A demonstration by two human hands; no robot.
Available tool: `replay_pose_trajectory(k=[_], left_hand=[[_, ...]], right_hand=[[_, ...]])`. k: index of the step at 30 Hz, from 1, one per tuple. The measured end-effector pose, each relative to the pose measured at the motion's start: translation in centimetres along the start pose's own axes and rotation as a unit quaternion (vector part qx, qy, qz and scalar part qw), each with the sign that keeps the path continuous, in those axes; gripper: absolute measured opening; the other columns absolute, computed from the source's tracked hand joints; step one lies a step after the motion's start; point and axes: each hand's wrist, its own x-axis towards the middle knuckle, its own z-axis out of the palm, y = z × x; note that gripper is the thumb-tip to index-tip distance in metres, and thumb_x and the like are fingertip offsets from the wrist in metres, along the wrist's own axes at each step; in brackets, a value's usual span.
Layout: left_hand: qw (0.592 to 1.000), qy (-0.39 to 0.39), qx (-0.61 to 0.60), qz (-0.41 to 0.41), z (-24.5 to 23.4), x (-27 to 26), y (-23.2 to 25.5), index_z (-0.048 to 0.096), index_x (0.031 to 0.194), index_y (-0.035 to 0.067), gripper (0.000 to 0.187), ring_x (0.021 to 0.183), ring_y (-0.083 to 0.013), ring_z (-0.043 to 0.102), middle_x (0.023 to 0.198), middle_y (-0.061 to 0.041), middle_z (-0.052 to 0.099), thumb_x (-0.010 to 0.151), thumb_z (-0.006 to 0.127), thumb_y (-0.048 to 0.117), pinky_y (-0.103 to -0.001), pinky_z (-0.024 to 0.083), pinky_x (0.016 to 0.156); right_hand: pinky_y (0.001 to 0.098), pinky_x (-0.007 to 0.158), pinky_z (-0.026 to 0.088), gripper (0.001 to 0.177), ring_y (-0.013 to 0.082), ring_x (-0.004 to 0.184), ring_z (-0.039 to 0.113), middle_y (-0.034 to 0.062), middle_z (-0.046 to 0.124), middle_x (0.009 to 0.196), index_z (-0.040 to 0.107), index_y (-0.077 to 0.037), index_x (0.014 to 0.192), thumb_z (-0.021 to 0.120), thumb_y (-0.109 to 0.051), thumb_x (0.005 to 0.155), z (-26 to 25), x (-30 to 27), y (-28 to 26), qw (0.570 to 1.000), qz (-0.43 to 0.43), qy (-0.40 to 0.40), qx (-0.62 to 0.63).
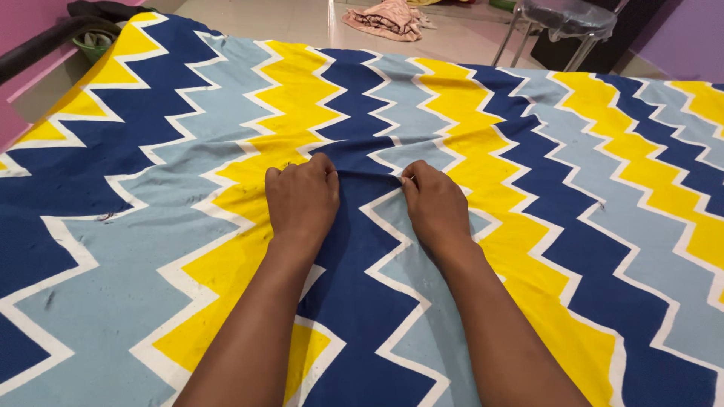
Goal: The person smoothes a patterned bedsheet on a bed by hand, reaching and pulling the fabric across the surface and edges.
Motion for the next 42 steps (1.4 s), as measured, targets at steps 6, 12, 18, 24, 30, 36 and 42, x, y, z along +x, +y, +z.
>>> replay_pose_trajectory(k=[6,12,18,24,30,36,42], left_hand=[[1.0,0.009,-0.022,-0.003,0.4,-0.1,-0.2,0.076,0.09,0.012,0.012,0.089,-0.0301,0.069,0.086,-0.01,0.075,0.091,0.07,0.022,-0.047,0.044,0.086],[0.999,-0.032,-0.026,-0.017,1.2,-0.3,-0.6,0.077,0.094,0.013,0.012,0.095,-0.0304,0.067,0.092,-0.01,0.075,0.088,0.071,0.021,-0.047,0.045,0.09],[0.998,-0.024,-0.058,-0.001,1.5,-0.6,-0.7,0.077,0.099,0.012,0.016,0.102,-0.0303,0.065,0.099,-0.01,0.073,0.086,0.071,0.018,-0.048,0.044,0.095],[0.996,0.069,-0.045,0.035,1.0,-0.8,-0.5,0.075,0.101,0.013,0.016,0.108,-0.0286,0.062,0.105,-0.007,0.073,0.089,0.069,0.019,-0.049,0.036,0.105],[0.998,0.045,-0.033,-0.007,0.4,-0.9,-0.3,0.076,0.104,0.012,0.024,0.106,-0.0291,0.062,0.104,-0.008,0.073,0.099,0.061,0.029,-0.049,0.035,0.104],[0.999,0.003,-0.042,-0.008,0.2,-0.7,0.2,0.074,0.1,0.008,0.033,0.111,-0.0292,0.06,0.105,-0.01,0.071,0.106,0.053,0.033,-0.051,0.033,0.111],[0.998,-0.002,-0.06,0.006,0.7,-0.8,-0.2,0.069,0.101,0.007,0.03,0.111,-0.0298,0.059,0.107,-0.011,0.066,0.106,0.053,0.032,-0.051,0.032,0.111]], right_hand=[[0.0468,0.085,0.051,0.014,0.0356,0.096,0.067,0.0162,0.073,0.097,0.071,-0.005,0.099,0.066,-0.018,0.095,0.7,0.0,0.8,1.0,-0.017,-0.005,-0.016],[0.0447,0.091,0.05,0.014,0.0317,0.1,0.065,0.0114,0.075,0.097,0.075,-0.007,0.1,0.068,-0.017,0.09,1.1,-0.1,1.0,0.998,-0.014,-0.039,-0.053],[0.0439,0.098,0.046,0.027,0.0296,0.108,0.061,0.0099,0.071,0.108,0.07,-0.01,0.116,0.07,-0.017,0.09,1.2,-0.1,1.1,0.998,-0.032,-0.025,-0.051],[0.0462,0.106,0.04,0.036,0.0298,0.119,0.058,0.0089,0.066,0.124,0.066,-0.013,0.129,0.066,-0.018,0.094,2.1,-0.3,2.1,0.994,-0.095,-0.048,-0.031],[0.0496,0.113,0.033,0.033,0.0321,0.126,0.056,0.0118,0.065,0.127,0.065,-0.009,0.125,0.065,-0.016,0.092,2.4,-0.7,2.3,0.988,-0.153,0.021,-0.023],[0.05,0.116,0.034,0.031,0.0327,0.125,0.057,0.0128,0.066,0.125,0.063,-0.009,0.126,0.064,-0.015,0.096,2.2,-0.6,1.9,0.991,-0.136,-0.002,-0.007],[0.0475,0.108,0.038,0.019,0.032,0.117,0.059,0.0089,0.067,0.117,0.07,-0.01,0.114,0.067,-0.015,0.096,1.3,-0.6,0.8,0.992,-0.124,-0.011,-0.002]])
